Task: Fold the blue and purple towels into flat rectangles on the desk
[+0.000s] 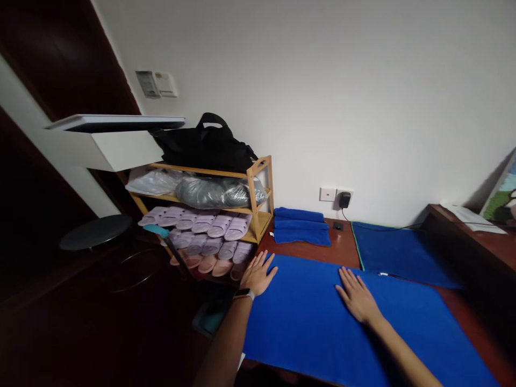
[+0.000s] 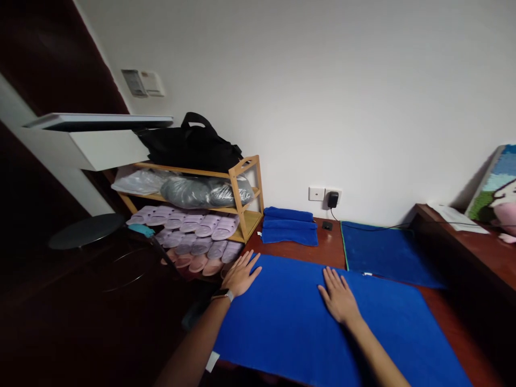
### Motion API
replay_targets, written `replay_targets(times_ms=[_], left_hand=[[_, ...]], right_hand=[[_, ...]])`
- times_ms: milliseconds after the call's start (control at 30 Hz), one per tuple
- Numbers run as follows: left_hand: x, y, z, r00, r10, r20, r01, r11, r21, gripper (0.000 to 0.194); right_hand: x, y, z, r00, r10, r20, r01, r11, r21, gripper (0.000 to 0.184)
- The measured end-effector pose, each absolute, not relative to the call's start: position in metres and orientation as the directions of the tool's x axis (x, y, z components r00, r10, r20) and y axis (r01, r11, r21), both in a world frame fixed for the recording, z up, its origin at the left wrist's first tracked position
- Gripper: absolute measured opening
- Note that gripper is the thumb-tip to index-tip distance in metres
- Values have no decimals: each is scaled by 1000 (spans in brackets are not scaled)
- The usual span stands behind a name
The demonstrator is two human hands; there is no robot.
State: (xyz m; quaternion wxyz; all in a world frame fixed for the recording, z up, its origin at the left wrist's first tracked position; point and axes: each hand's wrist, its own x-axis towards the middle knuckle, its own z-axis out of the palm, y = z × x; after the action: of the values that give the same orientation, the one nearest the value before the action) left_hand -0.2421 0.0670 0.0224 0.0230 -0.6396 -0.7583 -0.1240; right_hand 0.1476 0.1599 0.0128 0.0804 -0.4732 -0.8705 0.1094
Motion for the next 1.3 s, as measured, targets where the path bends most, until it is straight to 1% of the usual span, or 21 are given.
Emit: replay_targets(times_ms=[100,233,300,400,500,600,700,767,833,900,933,1000,1100,1200,1300], left_hand=[[-243,68,21,-181,964,196,976,151,160,63],[-245,70,22,-173,964,204,977,142,160,62],[-246,70,23,-173,965,197,977,143,157,62],[-245,70,25,-181,968,173,975,154,159,62],[-244,70,27,-187,970,153,974,163,159,62],[-244,70,30,-187,974,130,974,167,155,63],[-247,73,35,-182,982,56,970,171,171,66],[-248,73,40,-181,983,20,967,175,184,67],[-247,71,43,-196,979,54,965,183,188,68],[-242,63,44,-194,972,133,968,168,186,68],[-238,57,44,-174,970,169,972,143,184,68],[-226,42,41,-105,970,220,982,66,177,66],[-206,18,34,-33,965,259,985,-13,175,63],[-192,1,26,-71,969,235,982,26,188,63],[-188,-4,21,-110,969,220,980,69,185,62]], right_hand=[[245,180,-10,-424,904,48,876,423,-231,76],[371,213,-36,-163,986,34,968,166,-190,83],[410,226,-44,-116,993,31,975,119,-187,85],[431,233,-51,-125,991,37,975,129,-182,86],[426,231,-53,-131,990,54,976,138,-171,86],[422,228,-51,-129,991,39,980,134,-147,86],[422,229,-44,-126,992,8,986,126,-111,84],[419,227,-36,-137,990,15,987,138,-81,82],[402,219,-23,-155,985,71,986,159,-48,80],[367,205,-7,-195,967,165,978,203,-36,79],[341,195,2,-232,950,210,968,246,-43,79],[277,171,19,-317,918,238,931,349,-105,77],[167,127,39,-444,875,195,846,481,-231,74],[71,86,51,-542,835,95,779,541,-317,73],[17,61,55,-586,810,-1,758,548,-354,72]])
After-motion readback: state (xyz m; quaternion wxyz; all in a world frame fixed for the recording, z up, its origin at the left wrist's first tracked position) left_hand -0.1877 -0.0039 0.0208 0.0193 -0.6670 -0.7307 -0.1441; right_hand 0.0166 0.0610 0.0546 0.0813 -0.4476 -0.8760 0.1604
